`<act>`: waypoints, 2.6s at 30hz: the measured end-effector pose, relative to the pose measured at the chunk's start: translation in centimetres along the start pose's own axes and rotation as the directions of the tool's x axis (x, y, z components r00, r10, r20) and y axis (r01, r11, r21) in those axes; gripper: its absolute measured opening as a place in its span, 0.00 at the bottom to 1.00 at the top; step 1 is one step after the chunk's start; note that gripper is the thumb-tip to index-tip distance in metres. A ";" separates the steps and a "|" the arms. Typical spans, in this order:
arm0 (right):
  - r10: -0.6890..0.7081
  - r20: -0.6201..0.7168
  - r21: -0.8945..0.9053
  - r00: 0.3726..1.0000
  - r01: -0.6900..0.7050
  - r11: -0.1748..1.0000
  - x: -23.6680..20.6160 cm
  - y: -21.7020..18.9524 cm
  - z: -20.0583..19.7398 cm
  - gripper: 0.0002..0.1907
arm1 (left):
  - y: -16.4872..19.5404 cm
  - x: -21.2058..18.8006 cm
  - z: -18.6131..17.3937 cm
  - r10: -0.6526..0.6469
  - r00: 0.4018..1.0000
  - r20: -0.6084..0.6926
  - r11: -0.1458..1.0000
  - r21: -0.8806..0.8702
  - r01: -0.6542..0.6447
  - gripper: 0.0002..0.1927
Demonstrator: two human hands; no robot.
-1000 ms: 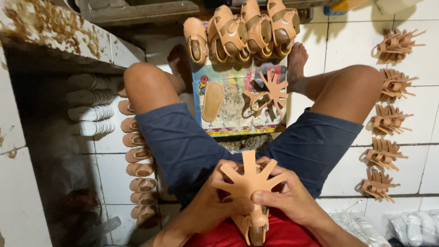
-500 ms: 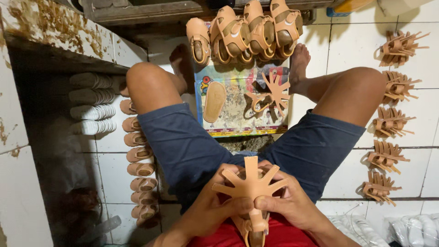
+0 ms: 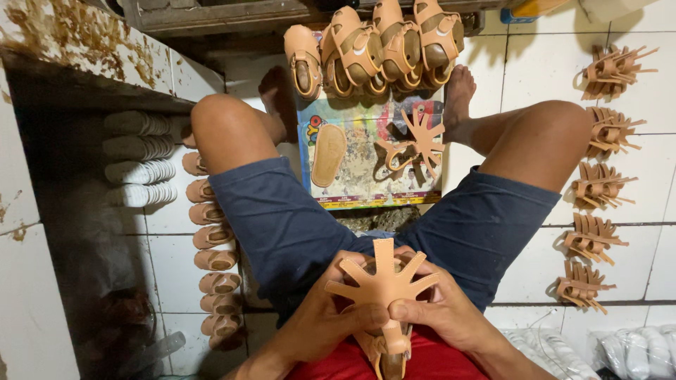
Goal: The person sits on the floor and assembles sandals by hand. They pick up a sandal sole and a star-shaped strap piece, then press the strap into the sole to attach it. The person repeats this process for multiple sandals, placing the finished ones on a nearby box.
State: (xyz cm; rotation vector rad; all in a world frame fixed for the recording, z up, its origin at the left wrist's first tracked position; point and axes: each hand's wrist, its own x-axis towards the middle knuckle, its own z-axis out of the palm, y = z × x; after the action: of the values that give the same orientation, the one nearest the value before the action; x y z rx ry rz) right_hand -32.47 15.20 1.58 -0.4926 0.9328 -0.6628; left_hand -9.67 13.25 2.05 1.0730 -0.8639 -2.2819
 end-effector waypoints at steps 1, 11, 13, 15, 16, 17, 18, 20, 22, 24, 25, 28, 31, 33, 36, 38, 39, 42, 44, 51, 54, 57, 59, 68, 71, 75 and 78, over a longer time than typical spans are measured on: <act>0.012 0.006 0.014 1.000 -0.012 1.000 0.0 -0.1 0.0 0.35 | 0.0 0.0 0.0 0.002 1.000 -0.004 1.000 0.021 -0.002 0.32; 0.028 0.007 0.006 1.000 -0.028 1.000 0.0 -0.1 -0.4 0.37 | -0.4 0.1 -0.2 0.013 0.999 0.030 0.997 -0.082 -0.011 0.32; 0.023 0.012 0.048 1.000 -0.023 0.999 0.0 0.0 -0.4 0.38 | -0.5 0.1 -0.1 0.000 1.000 0.021 1.000 -0.025 0.000 0.32; 0.003 0.022 0.042 1.000 -0.004 0.999 0.1 0.0 -0.4 0.38 | -0.4 0.1 -0.1 0.025 0.999 0.020 1.000 0.014 -0.025 0.32; -0.001 0.023 0.042 1.000 0.000 0.999 0.0 -0.1 -0.4 0.38 | -0.3 0.2 -0.1 0.040 0.999 0.028 0.999 0.016 -0.040 0.31; 0.005 0.011 0.033 1.000 -0.005 0.999 0.1 -0.1 -0.4 0.38 | -0.2 0.2 -0.1 0.054 0.998 0.039 0.998 0.016 -0.054 0.31; 0.006 -0.002 0.021 1.000 -0.006 1.000 0.1 -0.1 -0.3 0.38 | -0.1 0.3 -0.1 0.040 0.999 0.032 0.999 0.001 -0.040 0.31; 0.025 -0.020 0.022 0.999 -0.024 0.999 0.2 -0.2 -0.3 0.38 | 0.1 0.3 0.0 0.010 1.000 0.018 1.000 -0.030 -0.010 0.31; 0.058 -0.025 0.043 0.998 -0.057 0.997 0.3 -0.2 -0.4 0.40 | 0.3 0.4 0.1 0.018 1.000 0.015 1.000 -0.018 -0.017 0.31; 0.065 -0.025 0.058 0.998 -0.064 0.996 0.3 -0.2 -0.4 0.40 | 0.4 0.4 0.2 0.021 1.000 0.015 1.000 -0.022 -0.020 0.31; 0.068 -0.023 0.064 0.997 -0.066 0.996 0.3 -0.1 -0.5 0.40 | 0.5 0.4 0.3 0.028 1.000 0.013 0.999 -0.026 -0.027 0.31; 0.049 -0.018 0.085 0.999 -0.047 0.995 0.3 0.0 -0.4 0.40 | 0.3 0.3 0.3 0.021 1.000 0.010 0.999 -0.041 -0.021 0.31; 0.058 -0.014 0.071 0.998 -0.057 0.996 0.3 -0.1 -0.3 0.40 | -0.2 0.2 0.2 0.022 1.000 -0.004 0.999 -0.032 -0.022 0.31; 0.072 -0.026 0.074 0.997 -0.070 0.995 0.4 -0.3 -0.3 0.40 | -0.8 0.0 0.0 0.013 1.000 -0.019 0.998 -0.061 -0.014 0.31; 0.014 -0.020 -0.043 1.000 -0.015 0.999 0.7 -0.7 -0.4 0.41 | -2.2 -0.2 -0.3 0.018 0.999 -0.051 0.993 -0.118 -0.024 0.31; 0.016 -0.017 -0.072 1.000 -0.017 0.997 0.6 -0.8 -0.5 0.42 | -3.2 -0.6 -0.5 0.060 0.995 -0.078 0.993 -0.097 -0.068 0.32; 0.037 -0.012 -0.050 0.999 -0.038 0.998 0.7 -0.6 -0.6 0.42 | -3.6 -0.7 -0.6 0.064 0.994 -0.090 0.992 -0.100 -0.073 0.32; 0.088 -0.012 0.031 0.996 -0.088 0.996 0.3 0.1 -1.2 0.39 | -4.5 -1.0 -0.9 0.089 0.991 -0.096 0.985 -0.137 -0.102 0.32; 0.118 -0.009 0.076 0.993 -0.117 0.990 0.2 0.8 -1.7 0.33 | -4.7 -1.1 -1.0 0.097 0.991 -0.097 0.975 -0.191 -0.115 0.31; 0.187 -0.055 0.045 0.981 -0.184 0.982 -0.4 2.4 -3.4 0.09 | -4.7 -1.2 -0.8 0.129 0.982 -0.140 0.966 -0.204 -0.156 0.37; 0.186 -0.044 0.046 0.982 -0.184 0.982 -0.6 2.5 -3.6 0.09 | -5.2 -1.1 -0.8 0.191 0.971 -0.142 0.959 -0.184 -0.216 0.38; 0.192 -0.039 0.169 0.981 -0.183 0.969 -0.5 2.8 -3.5 0.07 | -5.6 -1.1 -0.8 0.182 0.971 -0.154 0.949 -0.229 -0.215 0.39; 0.183 -0.034 0.234 0.982 -0.171 0.957 -0.4 3.2 -3.4 0.04 | -5.6 -1.2 -0.7 0.186 0.966 -0.180 0.935 -0.270 -0.230 0.39; 0.097 -0.108 -0.025 0.989 -0.100 0.995 -1.4 2.4 -3.5 0.06 | -4.1 -1.0 0.2 0.151 0.977 -0.151 0.932 -0.307 -0.191 0.42; 0.063 -0.126 -0.083 0.990 -0.073 0.994 -1.8 1.7 -3.2 0.05 | -3.8 -0.8 0.3 0.203 0.974 -0.101 0.930 -0.290 -0.224 0.42; 0.133 -0.133 -0.075 0.982 -0.143 0.987 -1.8 1.3 -2.6 0.07 | -3.9 -1.0 0.4 0.180 0.978 -0.106 0.929 -0.309 -0.204 0.43; 0.128 -0.002 0.022 0.992 -0.127 0.992 -1.9 1.2 -2.3 0.07 | -4.2 -1.1 0.2 0.145 0.981 -0.131 0.927 -0.329 -0.181 0.43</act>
State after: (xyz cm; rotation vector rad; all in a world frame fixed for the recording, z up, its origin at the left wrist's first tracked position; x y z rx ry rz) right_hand -34.86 17.19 0.67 -0.4089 0.9515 -0.5577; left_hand -9.80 16.94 -0.21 0.9177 -0.4727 -2.1146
